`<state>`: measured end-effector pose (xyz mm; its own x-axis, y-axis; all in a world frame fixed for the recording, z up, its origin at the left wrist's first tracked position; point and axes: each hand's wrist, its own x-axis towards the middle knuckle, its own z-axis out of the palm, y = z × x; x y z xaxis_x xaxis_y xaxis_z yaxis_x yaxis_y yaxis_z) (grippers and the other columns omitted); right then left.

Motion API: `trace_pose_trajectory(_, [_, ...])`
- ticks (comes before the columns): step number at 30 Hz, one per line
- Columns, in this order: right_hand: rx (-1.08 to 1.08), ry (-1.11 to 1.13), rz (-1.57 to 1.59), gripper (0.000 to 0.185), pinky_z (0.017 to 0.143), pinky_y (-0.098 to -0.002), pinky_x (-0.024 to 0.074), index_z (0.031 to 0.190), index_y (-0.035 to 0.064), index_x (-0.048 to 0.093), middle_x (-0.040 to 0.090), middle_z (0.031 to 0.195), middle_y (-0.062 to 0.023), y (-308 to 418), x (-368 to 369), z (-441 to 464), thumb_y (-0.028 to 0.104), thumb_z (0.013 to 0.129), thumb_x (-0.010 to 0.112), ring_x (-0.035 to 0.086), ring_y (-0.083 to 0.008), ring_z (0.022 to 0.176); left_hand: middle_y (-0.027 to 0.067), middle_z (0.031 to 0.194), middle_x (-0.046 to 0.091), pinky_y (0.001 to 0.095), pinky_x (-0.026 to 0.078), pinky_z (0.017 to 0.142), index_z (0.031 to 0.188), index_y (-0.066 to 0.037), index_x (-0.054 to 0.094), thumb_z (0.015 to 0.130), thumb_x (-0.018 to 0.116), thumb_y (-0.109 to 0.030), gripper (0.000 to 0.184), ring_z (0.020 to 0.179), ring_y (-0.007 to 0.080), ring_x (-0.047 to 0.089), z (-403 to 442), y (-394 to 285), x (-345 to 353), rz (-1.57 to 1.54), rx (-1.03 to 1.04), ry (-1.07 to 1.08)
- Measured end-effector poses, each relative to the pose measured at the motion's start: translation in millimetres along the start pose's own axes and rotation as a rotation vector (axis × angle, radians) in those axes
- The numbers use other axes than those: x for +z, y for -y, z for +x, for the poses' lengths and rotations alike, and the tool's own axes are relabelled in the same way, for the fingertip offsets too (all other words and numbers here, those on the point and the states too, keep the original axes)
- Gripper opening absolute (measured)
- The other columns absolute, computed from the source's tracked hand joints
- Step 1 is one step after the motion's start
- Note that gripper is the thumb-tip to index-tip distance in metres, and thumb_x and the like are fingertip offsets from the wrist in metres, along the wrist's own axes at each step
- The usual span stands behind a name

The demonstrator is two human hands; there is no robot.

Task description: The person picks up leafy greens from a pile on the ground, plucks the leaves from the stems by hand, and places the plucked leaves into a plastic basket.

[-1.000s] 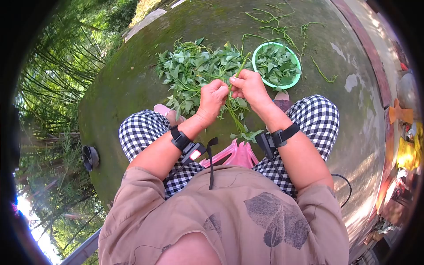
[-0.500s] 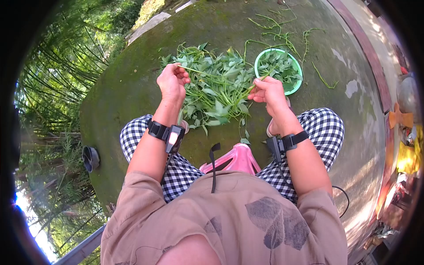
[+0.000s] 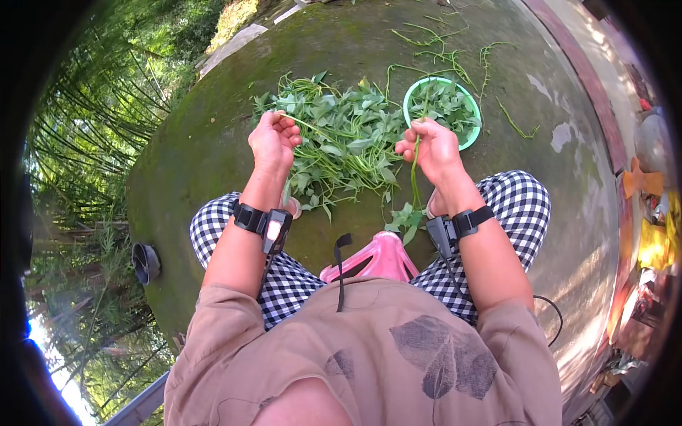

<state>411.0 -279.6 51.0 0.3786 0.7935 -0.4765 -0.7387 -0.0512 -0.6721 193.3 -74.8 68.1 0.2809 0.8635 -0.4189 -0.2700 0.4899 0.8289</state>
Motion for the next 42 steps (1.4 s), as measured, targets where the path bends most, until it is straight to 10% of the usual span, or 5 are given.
trace_pose_trajectory(5, [0.083, 0.048, -0.181, 0.017, 0.034, -0.022, 0.0267, 0.084, 0.0059, 0.057, 0.05, 0.062, 0.0016, -21, 32, -7, 0.008, 0.08, 0.073, 0.047, -0.0107, 0.04, 0.0085, 0.068, 0.06, 0.0298, 0.043, 0.041, 0.089, -0.004, 0.058, 0.085, 0.052, -0.013, 0.011, 0.052, 0.018, 0.058, -15, 18, 19, 0.005, -0.111, 0.079])
trace_pose_trajectory(15, [0.115, 0.085, -0.621, 0.017, 0.036, -0.0226, 0.0272, 0.085, 0.0024, 0.063, 0.054, 0.055, 0.0008, -35, 34, -9, 0.014, 0.081, 0.074, 0.046, -0.0081, 0.037, 0.0081, 0.074, 0.062, 0.032, 0.045, 0.05, 0.095, -0.002, 0.06, 0.086, 0.055, -0.012, 0.014, 0.058, 0.0192, 0.057, -17, 31, 20, 0.13, -0.254, 0.15])
trace_pose_trajectory(19, [0.072, 0.055, -0.857, 0.014, 0.038, -0.0234, 0.0294, 0.08, 0.0011, 0.062, 0.054, 0.056, 0.0007, -27, 24, -8, 0.011, 0.081, 0.071, 0.045, -0.0074, 0.039, 0.0051, 0.076, 0.058, 0.0333, 0.048, 0.062, 0.097, -0.005, 0.066, 0.074, 0.067, -0.004, 0.023, 0.068, 0.0184, 0.057, -11, 36, 15, 1.04, 0.809, 0.113])
trace_pose_trajectory(22, [0.065, 0.043, -0.92, 0.014, 0.038, -0.0249, 0.0306, 0.08, 0.0006, 0.064, 0.053, 0.053, -0.0001, -28, 11, -2, 0.011, 0.079, 0.073, 0.044, -0.0082, 0.038, 0.0064, 0.08, 0.054, 0.0344, 0.048, 0.066, 0.096, -0.007, 0.067, 0.075, 0.068, -0.008, 0.021, 0.075, 0.0224, 0.057, -28, 28, 24, 1.253, 1.136, 0.416])
trace_pose_trajectory(42, [-0.244, 0.051, -1.121, 0.018, 0.054, -0.0316, 0.0421, 0.083, 0.0006, 0.068, 0.058, 0.06, -0.0077, -24, 16, -6, 0.015, 0.074, 0.074, 0.054, -0.0149, 0.054, 0.0136, 0.085, 0.058, 0.0442, 0.048, 0.07, 0.081, -0.003, 0.058, 0.079, 0.066, -0.013, 0.013, 0.08, 0.0349, 0.061, -29, 56, 11, 1.351, 0.731, 0.797])
